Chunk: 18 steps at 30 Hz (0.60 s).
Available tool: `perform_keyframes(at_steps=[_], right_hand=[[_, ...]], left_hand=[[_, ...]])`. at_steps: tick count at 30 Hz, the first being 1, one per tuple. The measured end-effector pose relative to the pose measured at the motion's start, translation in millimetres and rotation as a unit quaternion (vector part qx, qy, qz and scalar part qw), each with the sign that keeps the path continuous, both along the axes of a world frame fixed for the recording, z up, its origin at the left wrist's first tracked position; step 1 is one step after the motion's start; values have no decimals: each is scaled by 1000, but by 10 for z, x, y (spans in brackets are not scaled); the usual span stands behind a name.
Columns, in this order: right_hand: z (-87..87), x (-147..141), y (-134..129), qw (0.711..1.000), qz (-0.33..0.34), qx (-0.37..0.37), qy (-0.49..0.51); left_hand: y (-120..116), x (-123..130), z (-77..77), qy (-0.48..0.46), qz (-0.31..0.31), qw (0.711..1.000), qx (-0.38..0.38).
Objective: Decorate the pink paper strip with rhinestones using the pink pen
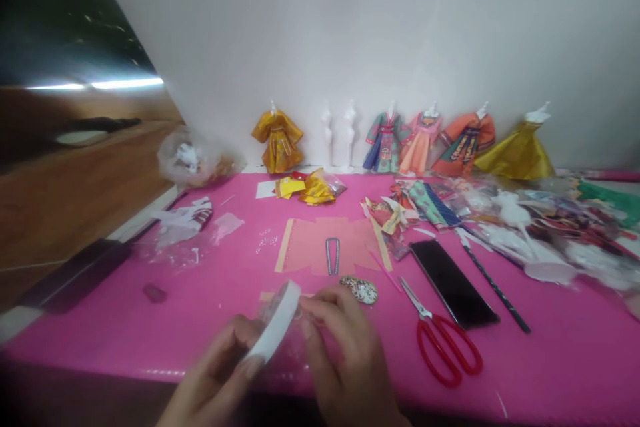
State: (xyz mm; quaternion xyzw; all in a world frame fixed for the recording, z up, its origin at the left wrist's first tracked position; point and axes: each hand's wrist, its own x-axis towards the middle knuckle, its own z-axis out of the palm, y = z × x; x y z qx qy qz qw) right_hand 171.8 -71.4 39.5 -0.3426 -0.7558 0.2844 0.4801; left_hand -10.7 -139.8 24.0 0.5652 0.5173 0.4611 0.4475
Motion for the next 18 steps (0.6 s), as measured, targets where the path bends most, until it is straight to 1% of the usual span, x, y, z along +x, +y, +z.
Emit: perform_keyframes(at_steps=[3, 7, 9, 12, 14, 16, 18], right_hand=[[1, 40, -4, 1000, 1, -6, 2], [35, 49, 2, 999, 18, -37, 28], [52, 48, 4, 994, 28, -85, 55], [65, 64, 5, 976, 50, -186, 98], [63, 91, 3, 963, 63, -234, 119], [56, 126, 1, 953, 76, -263, 133], [52, 155, -2, 944, 92, -281, 150]], left_hand=[[21, 57, -2, 33, 12, 999, 22], [45, 127, 41, 124, 15, 991, 46], [42, 150, 58, 157, 18, 985, 65], [32, 170, 46, 179, 34, 980, 78], [25, 167, -3, 175, 50, 980, 83], [16, 147, -77, 179, 60, 978, 86], [7, 121, -147, 215, 60, 970, 91]])
